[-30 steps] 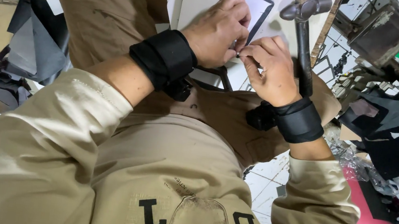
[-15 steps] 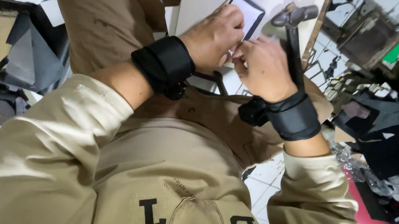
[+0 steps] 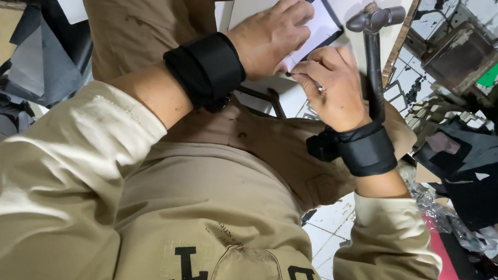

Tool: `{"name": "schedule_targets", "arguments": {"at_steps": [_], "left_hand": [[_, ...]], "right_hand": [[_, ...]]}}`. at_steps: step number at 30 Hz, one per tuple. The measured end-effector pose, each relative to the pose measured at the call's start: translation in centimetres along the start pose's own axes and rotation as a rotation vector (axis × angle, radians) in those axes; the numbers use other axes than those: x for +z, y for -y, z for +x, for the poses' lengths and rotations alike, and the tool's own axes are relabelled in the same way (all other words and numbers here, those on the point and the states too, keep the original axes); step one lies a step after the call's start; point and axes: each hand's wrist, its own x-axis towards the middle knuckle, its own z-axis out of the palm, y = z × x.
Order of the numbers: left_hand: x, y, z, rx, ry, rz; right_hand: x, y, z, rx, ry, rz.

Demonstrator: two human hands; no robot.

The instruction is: The person assembles a small black leather pouch by hand, folding and tucking the edges onto a white work surface. They then use a hammer to tap the pouch flat.

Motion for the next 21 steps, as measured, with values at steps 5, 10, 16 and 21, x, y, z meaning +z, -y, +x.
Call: {"name": "schedule_targets", "arguments": {"at_steps": [5, 10, 16, 21], "left_hand": [[-0.1, 0.0, -0.3, -0.029, -0.009, -0.057], [-0.2, 0.1, -0.2, -0.007, -0.019, -0.068], [1.1, 1.0, -0.8, 0.052, -0.112, -0.072], [0.6, 0.8, 0.1, 0.020, -0.055, -0.026]], "right_hand": [[0.7, -1.0, -0.2, -0.035, 0.039, -0.008], [0.3, -1.2, 0.7, -0.007, 0.058, 0.038], [-0.1, -1.9, 2.3, 0.090, 0.261, 0.059], [-0.5, -2.7, 2.3, 0.008, 0.258, 0.094]]}}
